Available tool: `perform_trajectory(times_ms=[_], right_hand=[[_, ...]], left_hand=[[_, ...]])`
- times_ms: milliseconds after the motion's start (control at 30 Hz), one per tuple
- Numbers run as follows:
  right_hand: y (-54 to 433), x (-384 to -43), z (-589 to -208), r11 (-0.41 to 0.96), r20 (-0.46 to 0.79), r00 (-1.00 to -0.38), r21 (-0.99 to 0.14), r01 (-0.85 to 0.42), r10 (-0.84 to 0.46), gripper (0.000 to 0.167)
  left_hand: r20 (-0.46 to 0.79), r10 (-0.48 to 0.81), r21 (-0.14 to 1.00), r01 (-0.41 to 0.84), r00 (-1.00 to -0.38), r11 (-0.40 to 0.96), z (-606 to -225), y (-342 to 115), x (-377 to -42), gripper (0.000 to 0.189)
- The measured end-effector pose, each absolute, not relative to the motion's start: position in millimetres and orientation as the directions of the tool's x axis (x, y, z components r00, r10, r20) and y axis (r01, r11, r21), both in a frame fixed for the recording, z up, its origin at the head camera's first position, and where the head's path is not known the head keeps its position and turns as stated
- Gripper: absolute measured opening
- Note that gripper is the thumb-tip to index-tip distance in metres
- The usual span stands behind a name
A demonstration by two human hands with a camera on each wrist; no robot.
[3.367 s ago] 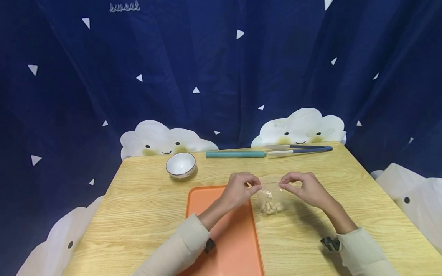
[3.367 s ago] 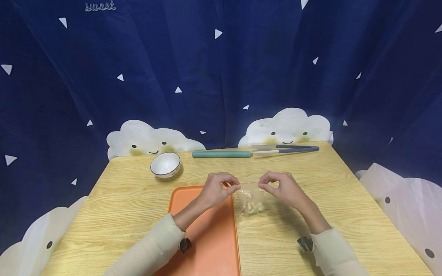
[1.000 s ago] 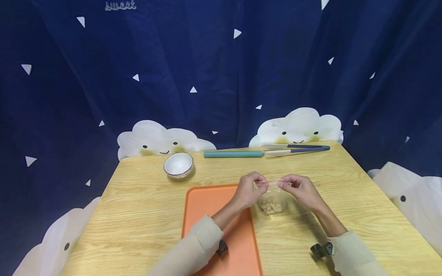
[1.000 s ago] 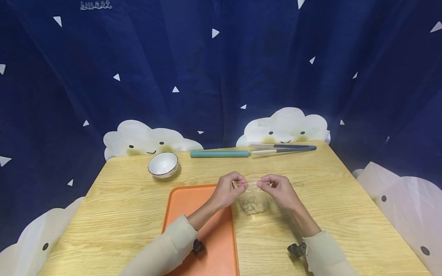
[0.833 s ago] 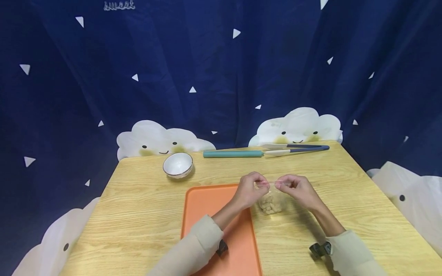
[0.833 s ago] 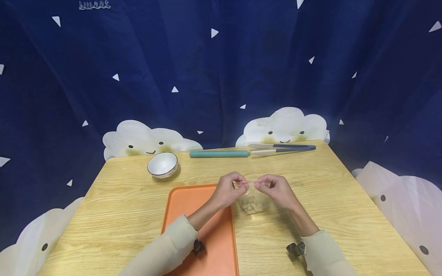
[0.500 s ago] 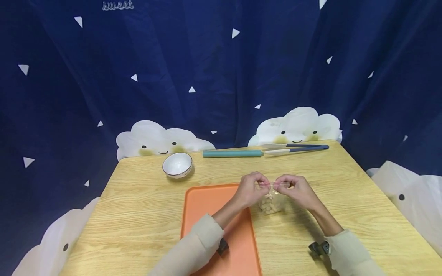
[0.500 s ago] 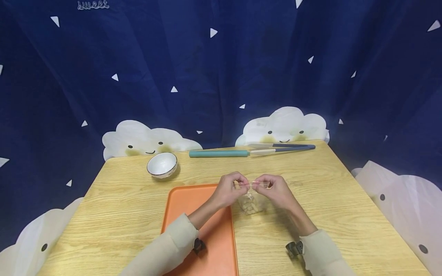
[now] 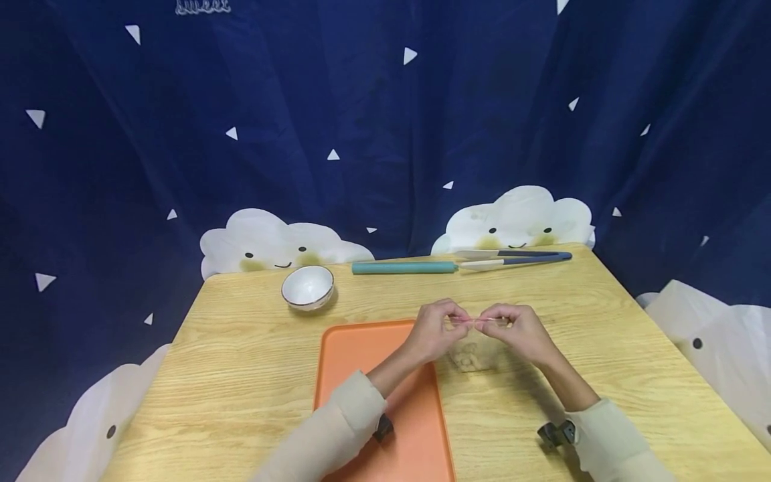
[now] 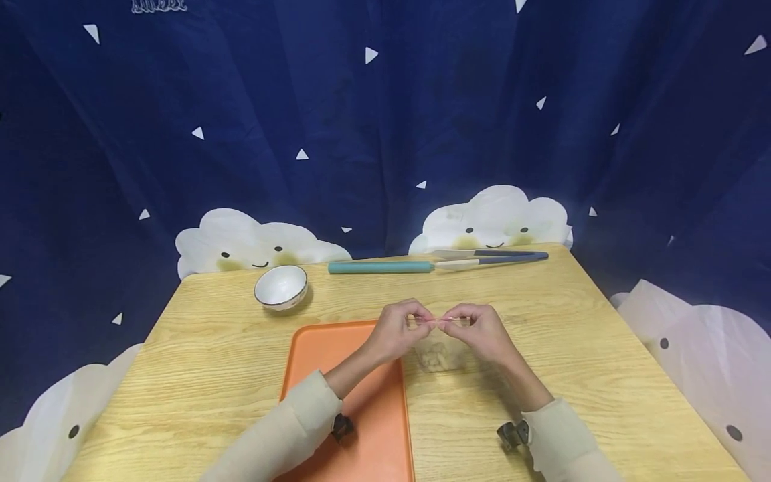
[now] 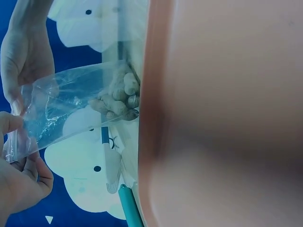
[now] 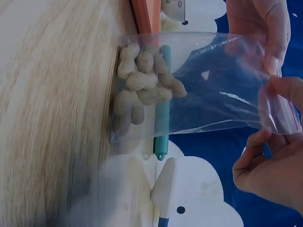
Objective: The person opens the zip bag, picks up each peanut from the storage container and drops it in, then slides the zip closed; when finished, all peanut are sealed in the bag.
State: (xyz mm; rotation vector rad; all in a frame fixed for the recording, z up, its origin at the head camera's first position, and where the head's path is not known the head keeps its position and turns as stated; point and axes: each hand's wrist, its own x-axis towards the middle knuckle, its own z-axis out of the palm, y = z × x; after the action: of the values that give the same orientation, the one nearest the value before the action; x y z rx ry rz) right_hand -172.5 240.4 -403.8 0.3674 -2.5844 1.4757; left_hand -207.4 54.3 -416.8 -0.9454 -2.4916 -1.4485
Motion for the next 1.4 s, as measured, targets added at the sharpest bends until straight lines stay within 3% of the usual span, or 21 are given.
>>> perform_trajectory(times_ms=[400, 667, 933, 1200, 1400], right_hand=[[231, -156, -377, 0.519, 0.231, -0.966, -0.816, -0.256, -0.114, 0.006], [248, -163, -392, 0.516, 0.22, -0.974, -0.828, -0.217, -0.058, 0.009], [268, -172, -408, 0.546, 0.186, -0.976, -0.808, -0.219, -0.116, 0.018], [272, -176, -405, 0.556, 0.201, -0.979, -0.811, -0.181, -0.026, 0.02], [276, -177, -405, 0.534, 0.179, -0.981, -0.823, -0.192, -0.077, 0.02]], left_hand=[[0.376, 0.446, 0.774, 0.54, -0.812, 0.33, -421, 35, -203, 0.009], [0.344, 0.427, 0.793, 0.502, -0.836, 0.345, -422, 25, -203, 0.011], [0.325, 0.388, 0.808, 0.467, -0.862, 0.36, -420, 21, -202, 0.012], [0.326, 0.436, 0.759, 0.507, -0.839, 0.409, -418, 20, -203, 0.011], [0.373, 0.401, 0.739, 0.529, -0.837, 0.416, -417, 19, -204, 0.011]])
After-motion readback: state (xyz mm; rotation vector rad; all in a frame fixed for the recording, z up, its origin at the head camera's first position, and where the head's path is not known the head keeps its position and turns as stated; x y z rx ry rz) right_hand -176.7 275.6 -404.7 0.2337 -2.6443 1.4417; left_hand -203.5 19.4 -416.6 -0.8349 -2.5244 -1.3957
